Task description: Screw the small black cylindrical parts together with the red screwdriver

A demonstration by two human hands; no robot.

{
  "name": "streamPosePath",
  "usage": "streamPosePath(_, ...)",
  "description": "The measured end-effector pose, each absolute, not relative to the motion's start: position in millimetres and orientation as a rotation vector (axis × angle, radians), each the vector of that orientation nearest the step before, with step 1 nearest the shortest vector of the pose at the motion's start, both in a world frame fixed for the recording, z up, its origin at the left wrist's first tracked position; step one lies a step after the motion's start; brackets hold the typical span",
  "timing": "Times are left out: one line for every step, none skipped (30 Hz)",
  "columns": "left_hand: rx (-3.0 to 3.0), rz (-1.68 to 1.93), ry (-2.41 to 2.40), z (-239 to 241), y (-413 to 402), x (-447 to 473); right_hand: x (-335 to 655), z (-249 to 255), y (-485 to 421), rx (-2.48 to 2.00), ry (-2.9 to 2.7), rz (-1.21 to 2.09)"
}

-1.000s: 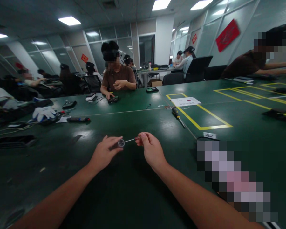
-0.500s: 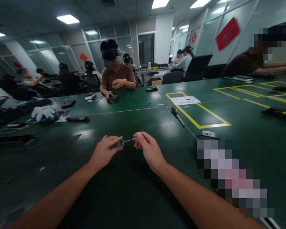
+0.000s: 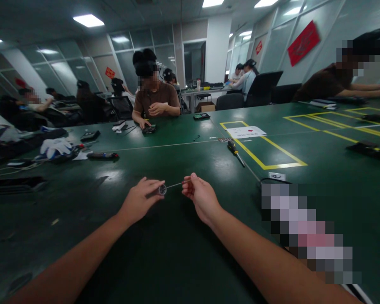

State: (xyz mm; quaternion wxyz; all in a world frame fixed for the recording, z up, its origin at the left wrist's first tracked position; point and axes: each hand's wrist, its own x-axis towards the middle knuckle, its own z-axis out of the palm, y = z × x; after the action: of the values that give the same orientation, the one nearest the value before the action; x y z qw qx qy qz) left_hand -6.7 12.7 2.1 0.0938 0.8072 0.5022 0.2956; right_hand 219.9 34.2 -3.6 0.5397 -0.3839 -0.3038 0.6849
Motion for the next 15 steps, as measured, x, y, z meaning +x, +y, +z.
streamPosePath(2.411, 0.865, 1.484, 2.6, 12.8, -6.6, 221.2, -3.2, 35.9, -0.923, -0.662, 1.703)
streamPosePath(2.417, 0.863, 1.491, 2.9, 13.0, -6.6, 222.4, -2.7, 37.4, -0.918, -0.618, 1.769)
streamPosePath(2.414, 0.869, 1.505, 3.0, 13.3, -6.7, 223.4, -2.1, 38.6, -0.900, -0.597, 1.804)
streamPosePath(2.404, 0.882, 1.521, 3.0, 13.5, -6.9, 224.1, -1.6, 39.2, -0.876, -0.607, 1.795)
streamPosePath(2.393, 0.895, 1.536, 2.8, 13.8, -7.1, 224.5, -1.2, 39.3, -0.855, -0.645, 1.744)
streamPosePath(2.382, 0.908, 1.546, 2.5, 13.9, -7.3, 224.6, -1.2, 39.0, -0.842, -0.698, 1.666)
streamPosePath(2.373, 0.920, 1.554, 2.1, 14.0, -7.6, 224.4, -1.4, 38.3, -0.842, -0.755, 1.585)
streamPosePath(2.369, 0.930, 1.559, 1.8, 14.0, -7.8, 224.1, -2.0, 37.5, -0.848, -0.811, 1.517)
streamPosePath(2.369, 0.935, 1.560, 1.6, 13.9, -8.0, 223.5, -2.8, 36.6, -0.858, -0.858, 1.465)
streamPosePath(2.371, 0.940, 1.561, 1.5, 13.7, -8.1, 222.8, -3.6, 35.9, -0.869, -0.891, 1.429)
streamPosePath(2.372, 0.942, 1.563, 1.4, 13.5, -8.1, 222.0, -4.5, 35.4, -0.878, -0.914, 1.407)
streamPosePath(2.372, 0.939, 1.564, 1.5, 13.2, -8.0, 221.0, -5.3, 35.0, -0.883, -0.928, 1.391)
streamPosePath(2.371, 0.932, 1.563, 1.6, 12.9, -7.9, 220.0, -5.9, 34.9, -0.888, -0.937, 1.379)
streamPosePath(2.369, 0.923, 1.563, 1.7, 12.6, -7.8, 219.1, -6.2, 34.9, -0.893, -0.945, 1.370)
streamPosePath(2.365, 0.919, 1.565, 1.9, 12.4, -7.8, 218.3, -6.3, 34.9, -0.898, -0.955, 1.361)
